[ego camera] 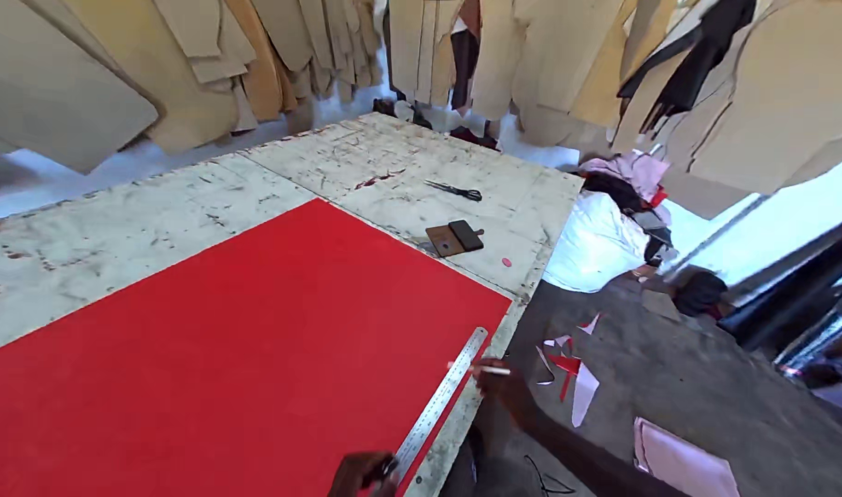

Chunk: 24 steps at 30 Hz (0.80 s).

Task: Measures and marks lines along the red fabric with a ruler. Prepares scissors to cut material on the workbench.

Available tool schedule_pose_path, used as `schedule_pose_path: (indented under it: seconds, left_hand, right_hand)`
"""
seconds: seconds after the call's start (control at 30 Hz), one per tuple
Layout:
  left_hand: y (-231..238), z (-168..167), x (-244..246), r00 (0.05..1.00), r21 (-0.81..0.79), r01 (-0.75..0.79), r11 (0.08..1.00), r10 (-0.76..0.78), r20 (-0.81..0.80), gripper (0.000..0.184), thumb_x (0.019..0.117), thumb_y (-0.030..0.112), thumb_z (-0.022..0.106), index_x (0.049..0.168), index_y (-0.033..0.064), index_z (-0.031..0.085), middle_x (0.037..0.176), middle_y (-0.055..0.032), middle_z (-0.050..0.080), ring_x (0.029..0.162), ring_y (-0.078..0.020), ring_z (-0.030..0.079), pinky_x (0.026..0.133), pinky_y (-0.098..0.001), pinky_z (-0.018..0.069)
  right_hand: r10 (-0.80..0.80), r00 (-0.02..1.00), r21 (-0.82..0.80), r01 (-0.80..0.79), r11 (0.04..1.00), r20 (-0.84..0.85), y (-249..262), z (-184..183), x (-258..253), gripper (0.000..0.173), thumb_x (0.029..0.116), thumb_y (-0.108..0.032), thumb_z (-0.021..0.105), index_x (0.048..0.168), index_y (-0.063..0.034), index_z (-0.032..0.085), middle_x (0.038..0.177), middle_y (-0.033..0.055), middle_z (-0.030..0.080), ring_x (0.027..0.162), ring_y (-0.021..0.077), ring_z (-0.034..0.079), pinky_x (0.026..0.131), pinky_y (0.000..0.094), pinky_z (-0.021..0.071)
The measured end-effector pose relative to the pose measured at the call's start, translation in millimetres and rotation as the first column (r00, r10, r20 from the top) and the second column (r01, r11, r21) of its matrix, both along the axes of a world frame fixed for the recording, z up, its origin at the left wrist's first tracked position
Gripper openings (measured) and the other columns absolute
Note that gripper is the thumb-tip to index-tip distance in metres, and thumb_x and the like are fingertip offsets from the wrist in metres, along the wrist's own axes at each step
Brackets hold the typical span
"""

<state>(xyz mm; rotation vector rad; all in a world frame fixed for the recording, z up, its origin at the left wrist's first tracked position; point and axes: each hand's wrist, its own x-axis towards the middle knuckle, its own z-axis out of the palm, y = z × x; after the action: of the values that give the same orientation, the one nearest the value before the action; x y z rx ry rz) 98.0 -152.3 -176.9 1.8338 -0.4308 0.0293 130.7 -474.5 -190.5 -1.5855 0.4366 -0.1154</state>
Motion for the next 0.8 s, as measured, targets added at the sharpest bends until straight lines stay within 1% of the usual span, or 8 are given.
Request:
schedule_pose_path:
  seconds: [0.07,0.13,0.2,0.33,0.4,0.5,0.67,0.8]
  left_hand:
    - [-45.9,5.3,34.7,0.998,-0.071,0.041,0.997,-0.038,0.044,0.027,0.0904,0.011,0.072,0.113,-0.0034,0.07,0.106,-0.0111,0.069,0.091,-0.0145,0.067,0.078,-0.0307,0.06]
    - [-98.2,2.5,73.3,0.994,-0.117,0.069,0.991,-0.059,0.087,0.027,0.0913,0.015,0.073,0.115,0.0014,0.071,0.106,-0.0061,0.069,0.091,-0.0122,0.068,0.076,-0.028,0.0604]
    - [-154.8,-4.3,107.9,0.996,-0.151,0.065,0.986,-0.053,0.078,0.027,0.0927,0.016,0.073,0.116,0.0025,0.072,0.104,-0.0047,0.069,0.087,-0.0122,0.067,0.074,-0.0279,0.0597]
    - [-254.6,-12.7,167.1,0.999,-0.153,-0.023,0.988,0.018,-0.036,0.024,0.0928,0.015,0.072,0.113,0.0033,0.072,0.101,-0.004,0.071,0.085,-0.0146,0.068,0.075,-0.0308,0.0602]
    - [-292.2,-11.9,181.2,0.994,-0.157,-0.073,0.985,0.059,-0.09,0.022,0.0923,0.015,0.073,0.112,0.0054,0.072,0.1,-0.0033,0.071,0.085,-0.0153,0.068,0.076,-0.0323,0.0599]
    - [-329.5,-4.5,200.8,0.988,-0.184,-0.123,0.975,0.103,-0.112,0.022,0.0921,0.016,0.073,0.111,0.0042,0.071,0.1,-0.0047,0.072,0.083,-0.0163,0.068,0.074,-0.032,0.0591]
    - [-360.3,-6.0,222.6,0.975,-0.156,-0.177,0.972,0.152,-0.16,0.023,0.0922,0.014,0.071,0.112,0.0019,0.069,0.1,-0.0058,0.073,0.085,-0.017,0.069,0.076,-0.032,0.0594]
    - [-386.0,-30.2,233.8,0.964,-0.208,-0.162,0.964,0.11,-0.242,0.025,0.0909,0.011,0.07,0.113,-0.001,0.069,0.1,-0.0086,0.073,0.084,-0.0187,0.07,0.075,-0.0326,0.0604]
  right_hand:
    - [0.025,0.999,-0.034,-0.024,0.999,0.029,-46.2,-12.7,44.0,0.032,0.1014,-0.018,0.063,0.13,-0.0031,0.066,0.112,0.0117,0.072,0.089,0.0209,0.071,0.079,0.039,0.0602]
    - [0.09,0.989,-0.123,-0.075,0.99,0.117,-96.6,-30.0,96.5,0.034,0.1038,-0.021,0.059,0.134,-0.0046,0.063,0.117,0.0124,0.071,0.094,0.0212,0.07,0.081,0.0406,0.0599]
    - [0.167,0.968,-0.259,-0.116,0.959,0.185,-149.0,-53.5,150.9,0.038,0.1024,-0.021,0.06,0.136,-0.0043,0.062,0.123,0.0123,0.069,0.103,0.0202,0.069,0.09,0.0413,0.0584]
    - [0.37,0.914,-0.527,-0.233,0.817,0.17,-225.7,-79.2,227.0,0.032,0.0998,-0.02,0.061,0.127,-0.0045,0.068,0.132,0.0133,0.065,0.117,0.0219,0.066,0.098,0.0437,0.0566]
    - [0.383,0.908,-0.538,-0.241,0.808,0.168,-254.1,-74.3,240.8,0.027,0.1003,-0.021,0.061,0.119,-0.0051,0.072,0.129,0.012,0.067,0.115,0.0202,0.067,0.095,0.0419,0.0577]
    - [0.385,0.904,-0.482,-0.258,0.837,0.185,-299.1,-59.7,269.2,0.023,0.1003,-0.018,0.062,0.116,-0.0034,0.072,0.122,0.0109,0.069,0.107,0.0187,0.069,0.088,0.0393,0.0609]
    - [0.361,0.925,-0.513,-0.255,0.82,0.119,-356.9,-37.8,324.7,0.027,0.1004,-0.02,0.064,0.119,-0.0029,0.071,0.119,0.0134,0.07,0.101,0.0227,0.071,0.089,0.044,0.0605]
    - [0.375,0.92,-0.563,-0.252,0.787,0.112,-377.7,-12.2,354.1,0.032,0.1006,-0.025,0.064,0.122,-0.0029,0.07,0.121,0.0142,0.069,0.102,0.0244,0.071,0.089,0.0447,0.0603]
